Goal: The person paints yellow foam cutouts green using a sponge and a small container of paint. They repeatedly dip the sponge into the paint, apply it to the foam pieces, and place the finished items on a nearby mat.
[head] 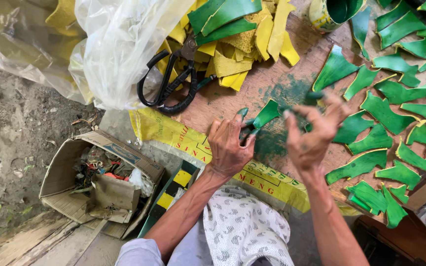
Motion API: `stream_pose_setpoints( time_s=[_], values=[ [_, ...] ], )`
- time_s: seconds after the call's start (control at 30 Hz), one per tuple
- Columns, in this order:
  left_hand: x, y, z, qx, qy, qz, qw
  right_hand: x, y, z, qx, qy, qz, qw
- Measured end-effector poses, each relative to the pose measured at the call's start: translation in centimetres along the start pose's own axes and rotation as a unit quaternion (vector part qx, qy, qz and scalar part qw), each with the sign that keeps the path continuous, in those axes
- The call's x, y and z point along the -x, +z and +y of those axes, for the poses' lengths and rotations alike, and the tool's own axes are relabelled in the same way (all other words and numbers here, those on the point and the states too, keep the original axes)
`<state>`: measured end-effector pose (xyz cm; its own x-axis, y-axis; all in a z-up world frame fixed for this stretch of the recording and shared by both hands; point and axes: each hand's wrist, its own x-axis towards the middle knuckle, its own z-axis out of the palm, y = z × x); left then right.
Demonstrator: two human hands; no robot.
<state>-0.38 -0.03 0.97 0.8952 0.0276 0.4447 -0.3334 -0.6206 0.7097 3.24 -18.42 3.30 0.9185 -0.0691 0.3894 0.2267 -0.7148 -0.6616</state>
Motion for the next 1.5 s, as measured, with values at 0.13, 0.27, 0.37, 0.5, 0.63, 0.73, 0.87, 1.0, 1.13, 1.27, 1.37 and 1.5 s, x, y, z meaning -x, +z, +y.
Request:
stream_pose_setpoints(
  time_s=[0.13, 0.27, 0.37, 0.5, 0.63, 0.73, 0.87, 1.0, 1.13, 1.27, 1.37, 1.5],
  values=[
    [0.1, 0.1, -0.1, -0.003, -0.004, 0.001, 1.000, 2.4, -0.6, -2.5, 0.043, 0.001, -0.083, 0.996],
    [0.1, 0.1, 0.0, 0.004, -0.009, 0.001, 1.000, 2.6, -1.5, -3.1, 0.015, 0.014, -0.048, 0.999],
    [-0.8, -1.2, 1.2, 0.008, -0.007, 0.013, 1.000, 2.2, -3.0, -3.0, 0.027, 0.025, -0.002, 0.999],
    [-7.8, -5.3, 2.6, 0.014, 0.098, 0.015, 0.995, 0.1, -5.1, -2.9, 0.032, 0.052, 0.068, 0.996],
    [-19.8, -4.5, 3.8, -0.020, 0.257, 0.065, 0.964, -3.3, -6.1, -1.9, 0.029, 0.048, 0.104, 0.993],
    [-29.6, 2.5, 4.1, 0.002, 0.253, 0.078, 0.964, -5.3, -6.4, -1.4, 0.052, 0.055, 0.110, 0.991],
    [-38.6, 14.6, 2.6, -0.020, 0.212, 0.066, 0.975, -5.8, -5.8, -0.5, 0.041, 0.066, 0.113, 0.991],
    [-39.4, 22.7, -1.7, -0.038, 0.106, 0.018, 0.993, -5.0, -5.3, 1.7, -0.007, 0.110, 0.123, 0.986],
    [-39.2, 27.1, -4.5, -0.042, 0.043, 0.046, 0.997, -4.3, -5.3, 3.3, 0.017, 0.121, 0.126, 0.984],
    [-39.1, 28.8, -5.9, -0.030, 0.022, 0.029, 0.999, -4.4, -5.2, 4.1, -0.028, 0.116, 0.130, 0.984],
    [-39.0, 29.5, -6.2, -0.023, 0.023, 0.013, 0.999, -4.5, -5.3, 4.4, -0.029, 0.120, 0.129, 0.984],
    [-38.8, 29.6, -6.3, 0.017, 0.046, 0.008, 0.999, -4.4, -5.2, 4.6, -0.014, 0.115, 0.124, 0.985]
  ],
)
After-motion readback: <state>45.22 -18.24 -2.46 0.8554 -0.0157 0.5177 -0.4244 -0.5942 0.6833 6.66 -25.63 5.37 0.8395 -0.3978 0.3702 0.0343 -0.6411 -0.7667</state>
